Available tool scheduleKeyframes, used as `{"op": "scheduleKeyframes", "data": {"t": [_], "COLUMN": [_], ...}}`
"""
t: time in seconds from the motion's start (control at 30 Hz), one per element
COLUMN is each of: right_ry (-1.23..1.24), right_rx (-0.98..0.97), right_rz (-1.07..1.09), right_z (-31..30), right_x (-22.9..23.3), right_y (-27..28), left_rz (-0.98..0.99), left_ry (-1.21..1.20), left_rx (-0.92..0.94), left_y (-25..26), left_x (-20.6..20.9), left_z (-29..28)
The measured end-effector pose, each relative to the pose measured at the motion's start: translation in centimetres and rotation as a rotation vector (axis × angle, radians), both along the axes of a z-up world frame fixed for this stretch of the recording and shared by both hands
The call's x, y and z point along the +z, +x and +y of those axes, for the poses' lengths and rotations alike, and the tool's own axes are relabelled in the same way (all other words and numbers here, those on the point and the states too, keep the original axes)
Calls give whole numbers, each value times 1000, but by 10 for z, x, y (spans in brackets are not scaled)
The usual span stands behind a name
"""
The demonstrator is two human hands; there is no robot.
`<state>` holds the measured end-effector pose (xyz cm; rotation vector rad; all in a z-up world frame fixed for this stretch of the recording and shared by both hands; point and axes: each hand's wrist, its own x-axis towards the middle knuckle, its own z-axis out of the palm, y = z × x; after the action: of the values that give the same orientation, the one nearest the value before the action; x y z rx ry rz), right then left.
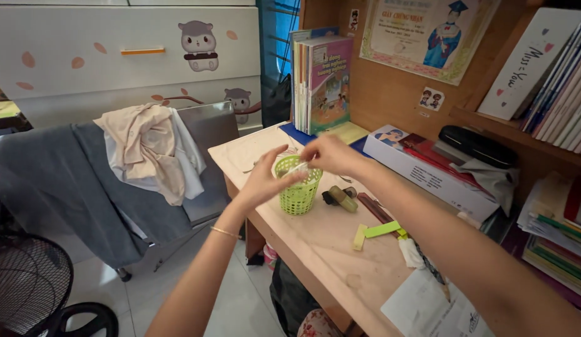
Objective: Organizing and sorting books on a desk, then tidying up a pencil holder and various stationery items.
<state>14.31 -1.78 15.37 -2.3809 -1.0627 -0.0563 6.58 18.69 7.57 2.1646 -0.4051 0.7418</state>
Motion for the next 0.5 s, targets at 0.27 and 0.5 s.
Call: {"op": "scheduleKeyframes", "data": {"t": [0.27, 0.5], "right_ry": [79, 200], "right_rx": [224, -200], "right_rz": [-214, -20], "right_z": [-88, -225], "right_x": [25, -15], "right_y": [-26, -7], "left_rz": [47, -37], "left_ry": [-34, -37], "left_rx": [-52, -137], "left_y": [-38, -51], "left_x": [17, 31], "left_z": [-62, -115]}}
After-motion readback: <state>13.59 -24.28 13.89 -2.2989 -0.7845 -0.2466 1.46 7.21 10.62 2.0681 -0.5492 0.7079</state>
